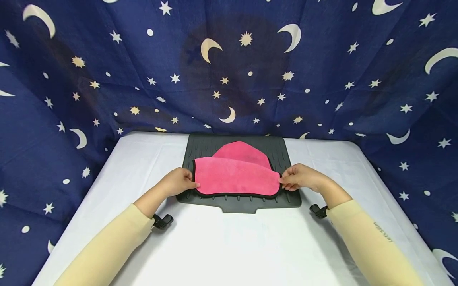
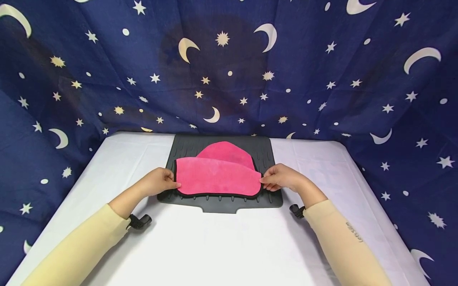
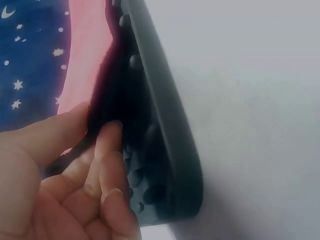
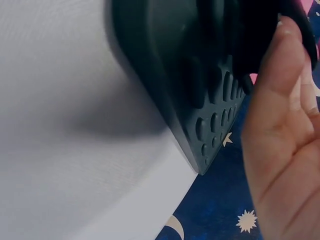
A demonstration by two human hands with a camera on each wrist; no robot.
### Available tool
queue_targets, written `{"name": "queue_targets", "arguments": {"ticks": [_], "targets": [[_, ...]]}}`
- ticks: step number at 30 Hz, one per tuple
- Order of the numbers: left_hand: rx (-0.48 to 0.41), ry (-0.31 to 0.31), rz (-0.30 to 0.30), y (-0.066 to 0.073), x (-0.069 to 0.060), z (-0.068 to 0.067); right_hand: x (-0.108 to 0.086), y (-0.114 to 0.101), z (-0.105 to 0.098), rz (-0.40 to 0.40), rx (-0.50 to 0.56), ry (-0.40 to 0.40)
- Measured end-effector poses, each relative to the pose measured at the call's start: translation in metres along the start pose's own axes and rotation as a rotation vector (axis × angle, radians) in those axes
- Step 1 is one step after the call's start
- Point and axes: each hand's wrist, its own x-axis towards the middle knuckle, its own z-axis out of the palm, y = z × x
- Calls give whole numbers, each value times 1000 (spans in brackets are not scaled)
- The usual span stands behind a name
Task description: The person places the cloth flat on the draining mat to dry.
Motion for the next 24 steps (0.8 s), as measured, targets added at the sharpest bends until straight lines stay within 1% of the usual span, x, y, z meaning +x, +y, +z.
{"name": "queue_targets", "arguments": {"ticks": [3, 6, 10, 14, 16, 20, 24], "targets": [[-15, -24, -3, 0, -2, 1, 0, 0, 1, -8, -14, -13], [-51, -40, 13, -3, -2, 0, 0, 0, 2, -18, -21, -35], [-80, -47, 51, -7, -2, -3, -1, 2, -1, -36, -28, -81], [-97, -49, 53, -8, -3, -5, -4, 4, -5, -54, -35, -123], [-104, -58, 49, -9, -3, -4, -5, 5, -6, -48, -43, -135], [-97, -71, 31, -9, -4, -1, -7, 7, -5, -37, -87, -162], [-56, -56, 24, -9, -5, 2, -7, 7, -2, -48, -139, -160]]}}
